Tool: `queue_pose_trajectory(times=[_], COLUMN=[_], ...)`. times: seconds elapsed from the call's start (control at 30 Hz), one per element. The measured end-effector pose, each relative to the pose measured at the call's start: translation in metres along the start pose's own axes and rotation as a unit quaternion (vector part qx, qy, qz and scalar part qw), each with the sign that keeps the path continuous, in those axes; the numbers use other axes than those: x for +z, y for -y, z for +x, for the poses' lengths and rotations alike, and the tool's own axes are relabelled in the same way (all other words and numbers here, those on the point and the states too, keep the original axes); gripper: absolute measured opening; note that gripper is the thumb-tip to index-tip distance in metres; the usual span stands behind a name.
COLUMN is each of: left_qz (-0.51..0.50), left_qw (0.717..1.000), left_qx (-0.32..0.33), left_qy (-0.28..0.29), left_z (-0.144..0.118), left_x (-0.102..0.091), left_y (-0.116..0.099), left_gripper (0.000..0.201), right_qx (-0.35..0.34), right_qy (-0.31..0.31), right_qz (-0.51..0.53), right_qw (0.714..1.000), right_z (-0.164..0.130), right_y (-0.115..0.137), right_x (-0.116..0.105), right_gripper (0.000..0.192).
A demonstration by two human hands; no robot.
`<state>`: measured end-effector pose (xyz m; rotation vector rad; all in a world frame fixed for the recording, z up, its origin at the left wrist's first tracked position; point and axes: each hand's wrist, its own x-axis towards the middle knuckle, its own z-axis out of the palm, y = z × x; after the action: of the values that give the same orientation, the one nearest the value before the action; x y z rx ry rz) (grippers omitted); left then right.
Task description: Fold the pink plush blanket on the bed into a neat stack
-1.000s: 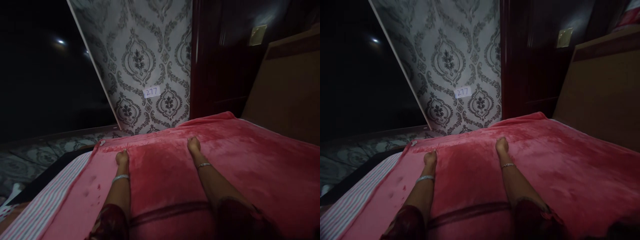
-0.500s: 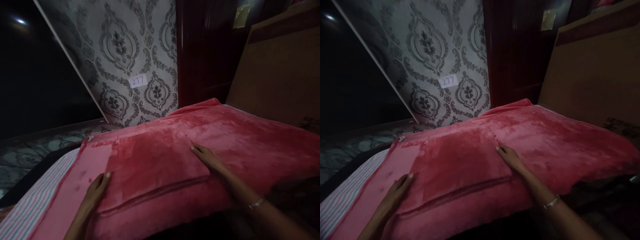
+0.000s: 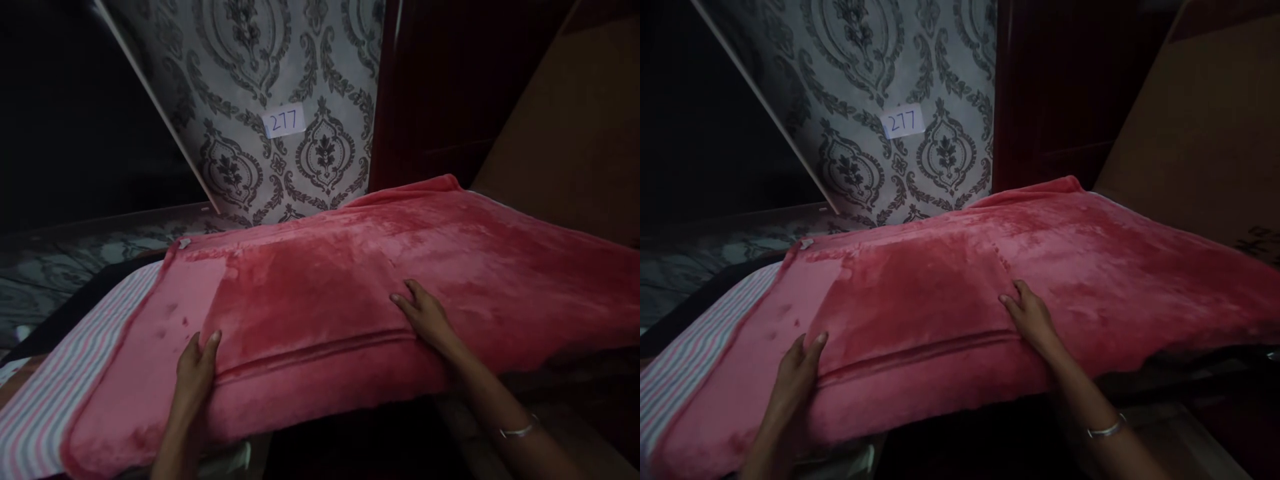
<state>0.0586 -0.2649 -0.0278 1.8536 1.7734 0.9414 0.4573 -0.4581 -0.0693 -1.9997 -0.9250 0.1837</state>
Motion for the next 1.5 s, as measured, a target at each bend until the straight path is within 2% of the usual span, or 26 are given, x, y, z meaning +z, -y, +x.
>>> queue_pose_trajectory(times=[0.07, 0.13, 0.2, 0.23, 0.3, 0.33, 0.37, 0.43, 0.47, 0.53, 0.63, 0.73, 0.9, 1.03, 1.13, 1.23, 1.4, 1.5], left_qz=[-0.003, -0.006, -0.018, -0.019, 0.013, 0.042, 0.077, 0.143, 0.17, 0.219, 0.269, 0.297, 0.299, 0.293, 0.273, 0.223, 0.162, 0.139], left_qw=[1.0, 0.999, 0.999, 1.0, 0.99, 0.974, 0.948, 0.884, 0.855, 0.815, 0.802, 0.806, 0.824, 0.848, 0.867, 0.879, 0.899, 0.9], left_qx=[-0.028, -0.033, -0.016, 0.009, 0.117, 0.199, 0.288, 0.441, 0.49, 0.535, 0.532, 0.509, 0.479, 0.439, 0.414, 0.421, 0.405, 0.412], left_qy=[0.007, 0.021, 0.021, 0.0, -0.073, -0.105, -0.112, -0.051, -0.011, 0.039, 0.044, 0.046, 0.05, 0.054, 0.045, 0.038, 0.029, 0.037], left_z=[-0.001, -0.003, -0.008, -0.012, -0.023, -0.03, -0.038, -0.053, -0.059, -0.066, -0.062, -0.048, -0.03, -0.029, -0.029, -0.028, -0.024, -0.022], left_x=[-0.002, -0.006, -0.01, -0.012, -0.014, -0.013, -0.01, -0.001, 0.005, 0.018, 0.026, 0.021, 0.004, -0.006, -0.012, -0.012, -0.004, -0.005], left_y=[-0.002, -0.005, -0.009, -0.012, -0.02, -0.026, -0.033, -0.046, -0.051, -0.055, -0.046, -0.026, 0.004, 0.007, 0.008, 0.017, 0.04, 0.043], left_gripper=[0.083, 0.079, 0.073, 0.072, 0.071, 0.071, 0.07, 0.066, 0.065, 0.062, 0.06, 0.067, 0.063, 0.062, 0.066, 0.065, 0.067, 0.066], right_qx=[-0.008, -0.013, -0.03, -0.055, -0.144, -0.205, -0.267, -0.367, -0.398, -0.422, -0.428, -0.439, -0.437, -0.416, -0.397, -0.381, -0.407, -0.399], right_qy=[-0.016, -0.026, -0.031, -0.041, -0.08, -0.094, -0.091, -0.032, 0.007, 0.061, 0.081, 0.076, 0.083, 0.088, 0.071, 0.053, 0.022, 0.024], right_qz=[0.009, 0.011, 0.006, -0.001, -0.029, -0.049, -0.074, -0.133, -0.162, -0.213, -0.252, -0.252, -0.204, -0.172, -0.19, -0.195, -0.14, -0.13], right_qw=[1.0, 1.0, 0.999, 0.998, 0.986, 0.973, 0.957, 0.92, 0.903, 0.879, 0.864, 0.859, 0.872, 0.889, 0.895, 0.902, 0.902, 0.907], right_z=[0.002, 0.002, 0.0, -0.004, -0.014, -0.021, -0.028, -0.041, -0.046, -0.05, -0.046, -0.039, -0.033, -0.033, -0.032, -0.031, -0.03, -0.029], right_y=[-0.004, -0.006, -0.004, 0.001, 0.016, 0.026, 0.036, 0.053, 0.057, 0.056, 0.038, 0.018, 0.006, 0.005, 0.001, -0.006, -0.016, -0.019], right_x=[0.0, -0.001, -0.006, -0.009, -0.015, -0.018, -0.02, -0.02, -0.018, -0.014, -0.008, -0.008, -0.011, -0.011, -0.012, -0.013, -0.015, -0.015], right_gripper=[0.05, 0.052, 0.052, 0.052, 0.053, 0.054, 0.057, 0.062, 0.064, 0.065, 0.07, 0.075, 0.071, 0.069, 0.075, 0.081, 0.075, 0.069])
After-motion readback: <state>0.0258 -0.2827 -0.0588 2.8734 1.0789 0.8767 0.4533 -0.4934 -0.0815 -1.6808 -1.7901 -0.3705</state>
